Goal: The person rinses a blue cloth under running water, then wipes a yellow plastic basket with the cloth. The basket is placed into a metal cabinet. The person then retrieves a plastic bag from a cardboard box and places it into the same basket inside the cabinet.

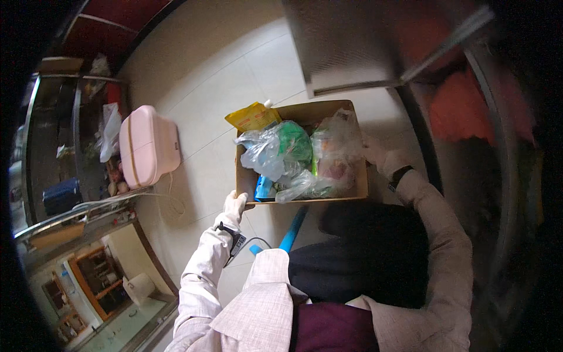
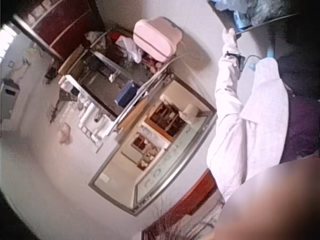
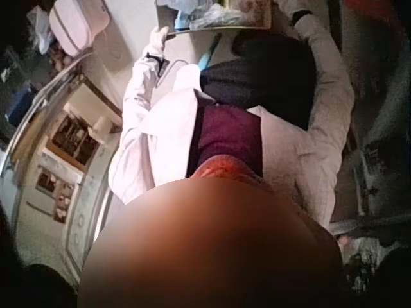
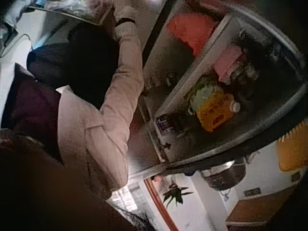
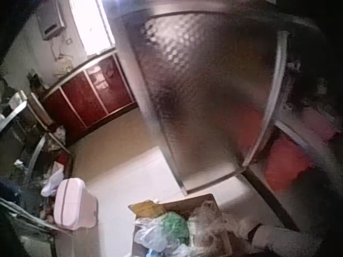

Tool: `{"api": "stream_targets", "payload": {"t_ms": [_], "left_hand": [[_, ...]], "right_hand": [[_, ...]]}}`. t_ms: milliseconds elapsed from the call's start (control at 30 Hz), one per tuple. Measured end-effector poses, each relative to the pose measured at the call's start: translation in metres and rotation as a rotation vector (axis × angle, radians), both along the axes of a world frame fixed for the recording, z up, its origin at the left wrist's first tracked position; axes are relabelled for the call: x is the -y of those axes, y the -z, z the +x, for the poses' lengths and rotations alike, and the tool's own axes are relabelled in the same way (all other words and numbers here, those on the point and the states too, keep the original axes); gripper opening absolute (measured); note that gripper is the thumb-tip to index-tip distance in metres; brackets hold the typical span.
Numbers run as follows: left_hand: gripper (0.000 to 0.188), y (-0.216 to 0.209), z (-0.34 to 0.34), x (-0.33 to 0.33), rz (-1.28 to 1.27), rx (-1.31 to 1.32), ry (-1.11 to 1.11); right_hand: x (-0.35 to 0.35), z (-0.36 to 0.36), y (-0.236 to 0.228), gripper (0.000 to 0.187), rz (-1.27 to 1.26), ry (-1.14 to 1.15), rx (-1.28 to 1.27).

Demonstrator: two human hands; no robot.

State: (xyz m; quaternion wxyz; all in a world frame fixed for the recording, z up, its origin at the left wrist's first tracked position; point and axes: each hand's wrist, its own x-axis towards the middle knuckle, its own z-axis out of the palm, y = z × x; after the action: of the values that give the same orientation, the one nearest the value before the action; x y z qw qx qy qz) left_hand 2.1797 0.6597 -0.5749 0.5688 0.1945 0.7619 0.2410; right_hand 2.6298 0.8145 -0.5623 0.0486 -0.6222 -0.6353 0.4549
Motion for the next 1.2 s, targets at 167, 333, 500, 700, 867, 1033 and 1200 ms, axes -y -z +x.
{"api": "stream_targets", "payload": {"t_ms": [167, 333, 500, 700, 867, 1033, 1200], "left_hand": [[0.018, 0.024, -0.064, 0.019, 0.108, -0.198, -0.117], [0.019, 0.046, -0.111, 0.004, 0.150, -0.209, -0.190], [0.021, 0.081, -0.131, -0.026, 0.271, -0.101, -0.423], [0.019, 0.083, -0.119, -0.017, 0.303, 0.015, -0.614], [0.024, 0.019, -0.003, -0.095, 0.511, -0.115, -0.061], [0.029, -0.093, 0.141, -0.195, 0.858, -0.332, 0.243], [0.034, -0.180, 0.192, -0.220, 1.045, -0.522, 0.312]], "right_hand": [[-0.022, 0.010, -0.031, 0.049, -0.306, 0.032, -0.427], [-0.016, 0.131, -0.133, 0.058, -0.220, 0.107, -0.105], [0.057, 0.221, -0.273, 0.058, -0.121, 0.458, 0.047], [0.170, 0.238, -0.378, 0.053, 0.246, 0.497, 0.227], [0.228, 0.178, -0.467, 0.030, 0.450, 0.615, -0.110], [0.218, 0.153, -0.531, 0.023, 0.725, 0.227, -0.326], [0.209, 0.204, -0.591, 0.023, 1.178, 0.553, -0.118]]}}
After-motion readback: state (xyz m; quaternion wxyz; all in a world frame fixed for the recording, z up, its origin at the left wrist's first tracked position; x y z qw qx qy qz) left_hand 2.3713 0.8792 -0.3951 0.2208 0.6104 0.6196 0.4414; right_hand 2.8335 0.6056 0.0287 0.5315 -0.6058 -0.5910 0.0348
